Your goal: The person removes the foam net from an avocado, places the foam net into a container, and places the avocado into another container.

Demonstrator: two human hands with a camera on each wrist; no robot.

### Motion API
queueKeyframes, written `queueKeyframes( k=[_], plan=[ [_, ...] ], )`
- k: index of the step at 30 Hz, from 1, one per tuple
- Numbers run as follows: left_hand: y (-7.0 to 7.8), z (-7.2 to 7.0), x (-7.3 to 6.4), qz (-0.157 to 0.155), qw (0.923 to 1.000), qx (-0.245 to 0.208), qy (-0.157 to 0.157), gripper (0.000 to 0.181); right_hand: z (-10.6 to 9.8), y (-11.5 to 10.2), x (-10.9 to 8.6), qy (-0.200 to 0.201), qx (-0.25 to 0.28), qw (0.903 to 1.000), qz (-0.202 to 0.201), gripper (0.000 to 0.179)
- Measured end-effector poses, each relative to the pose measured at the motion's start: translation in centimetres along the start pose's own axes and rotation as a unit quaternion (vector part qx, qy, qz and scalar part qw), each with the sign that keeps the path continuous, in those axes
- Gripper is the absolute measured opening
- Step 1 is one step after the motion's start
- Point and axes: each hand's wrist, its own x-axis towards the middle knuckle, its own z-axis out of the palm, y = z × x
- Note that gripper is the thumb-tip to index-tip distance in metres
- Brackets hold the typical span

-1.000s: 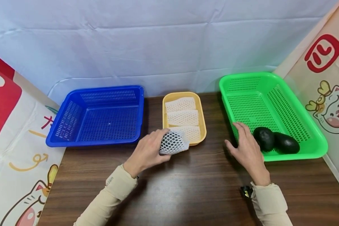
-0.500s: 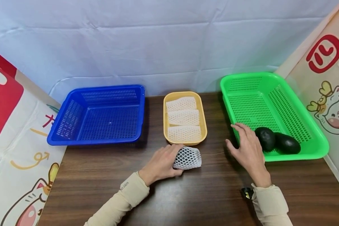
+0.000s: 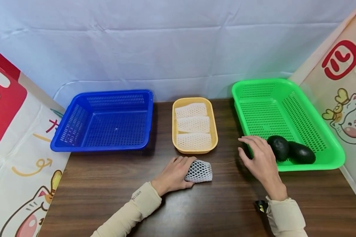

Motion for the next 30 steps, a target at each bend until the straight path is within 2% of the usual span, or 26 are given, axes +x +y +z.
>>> queueKeyframes(
  k=[6,10,18,23,30],
  plan=[
    [-0.4,-0.9,-0.2,-0.013,0.9986,-0.030,-0.042,0.096,-0.1,-0.1,0.1,0.006,0.003,1.0000,-0.007,0.031],
    [-0.8,-1.5,-0.5,0.000,0.9975,-0.043,-0.056,0.091,-0.2,-0.2,0.0,0.005,0.003,1.0000,-0.007,0.029],
    [-1.2,-2.0,-1.0,0.031,0.9968,-0.061,-0.041,0.088,-0.3,-0.9,-0.7,-0.019,0.018,0.9996,-0.008,0.027],
    [-1.4,-2.2,-1.0,0.035,0.9971,-0.057,-0.035,0.087,0.2,-1.6,-0.9,-0.015,0.035,0.9988,-0.031,0.026],
    [-1.7,-2.1,-1.1,0.034,0.9979,-0.047,-0.028,0.083,0.8,-2.7,-1.1,-0.034,0.051,0.9971,-0.046,0.025]
  ],
)
